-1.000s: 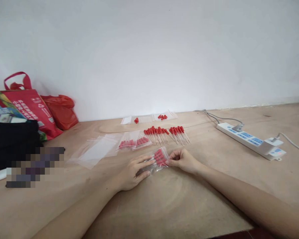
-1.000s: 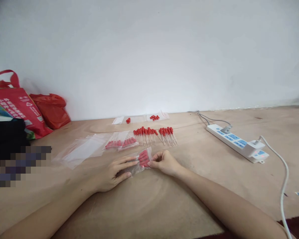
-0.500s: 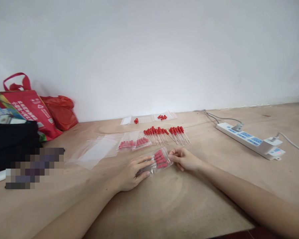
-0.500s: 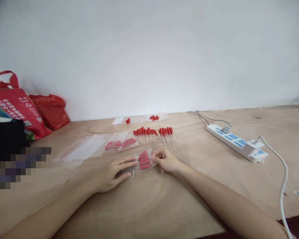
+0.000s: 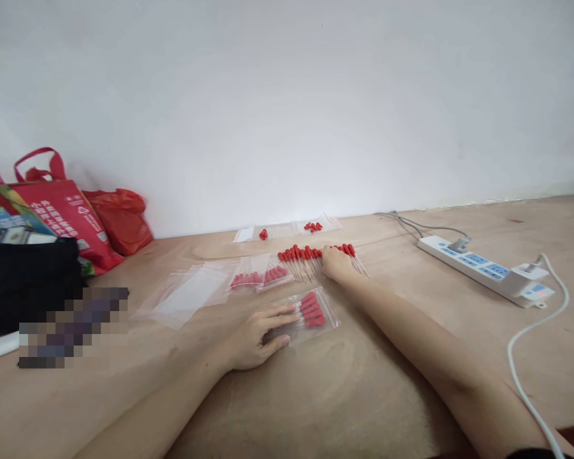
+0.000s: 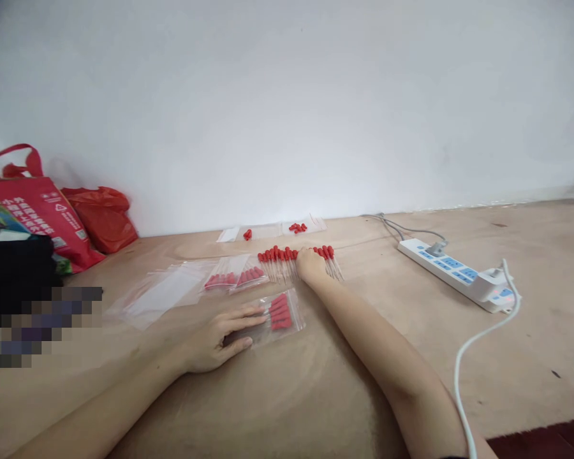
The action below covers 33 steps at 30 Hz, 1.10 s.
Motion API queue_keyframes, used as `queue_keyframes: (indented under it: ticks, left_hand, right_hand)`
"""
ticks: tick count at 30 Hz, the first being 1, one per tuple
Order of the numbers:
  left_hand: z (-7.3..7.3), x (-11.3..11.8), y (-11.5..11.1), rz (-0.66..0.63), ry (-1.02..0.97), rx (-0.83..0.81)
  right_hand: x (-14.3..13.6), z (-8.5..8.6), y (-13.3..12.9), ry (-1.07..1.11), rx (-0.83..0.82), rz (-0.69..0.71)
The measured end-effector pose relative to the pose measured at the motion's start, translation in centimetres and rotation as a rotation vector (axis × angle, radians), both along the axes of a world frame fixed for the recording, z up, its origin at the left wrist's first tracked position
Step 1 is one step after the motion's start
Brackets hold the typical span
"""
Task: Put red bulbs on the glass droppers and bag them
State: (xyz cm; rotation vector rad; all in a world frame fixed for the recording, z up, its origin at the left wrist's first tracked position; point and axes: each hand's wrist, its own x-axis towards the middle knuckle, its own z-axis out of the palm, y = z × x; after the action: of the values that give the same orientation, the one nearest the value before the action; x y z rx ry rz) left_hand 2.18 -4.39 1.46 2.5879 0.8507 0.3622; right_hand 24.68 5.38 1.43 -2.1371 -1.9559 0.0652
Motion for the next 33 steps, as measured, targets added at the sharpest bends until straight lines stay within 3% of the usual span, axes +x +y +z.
queue_keyframes:
  ticks: [4, 8, 11, 14, 18, 21, 26, 33]
  left_hand:
    - [0.0, -0.2, 0.1, -0.025, -0.015, -0.008]
    - [-0.2, -0.2, 0.1, -0.030, -0.029, -0.011]
    - [-0.2, -0.1, 0.1, -0.017, -0.017, -0.008]
    - [-0.2, 0.0, 0.1, -0.010, -0.010, -0.008]
    - [-0.2, 0.0, 0.1, -0.018, -0.001, -0.003]
    - [-0.3, 0.0, 0.1, -0.015, 0.006, 0.008]
    - [-0.2, 0.1, -0.1, -0.014, 0.000, 0.035]
    - [-0.1, 0.3, 0.0, -0.059, 0.022, 0.059]
  right_hand:
    - [-0.7, 0.2, 0.1, -0.016, 0.025, 0.015]
    - [0.4, 0.7, -0.9, 0.049, 0.100, 0.024]
    - [2.1, 0.2, -2.3, 0.371, 0.222, 0.113]
    - [3.4, -1.5, -4.2, 0.793, 0.323, 0.168]
    - [3.2, -3.6, -6.3, 1.174, 0.333, 0.122]
    - [2.2, -4.0, -6.8, 1.331, 0.328, 0.074]
    - [1.3, -3.6, -7.1, 1.460, 0.300, 0.091]
    - [1.7, -3.2, -8.2, 1.423, 0.251, 0.051]
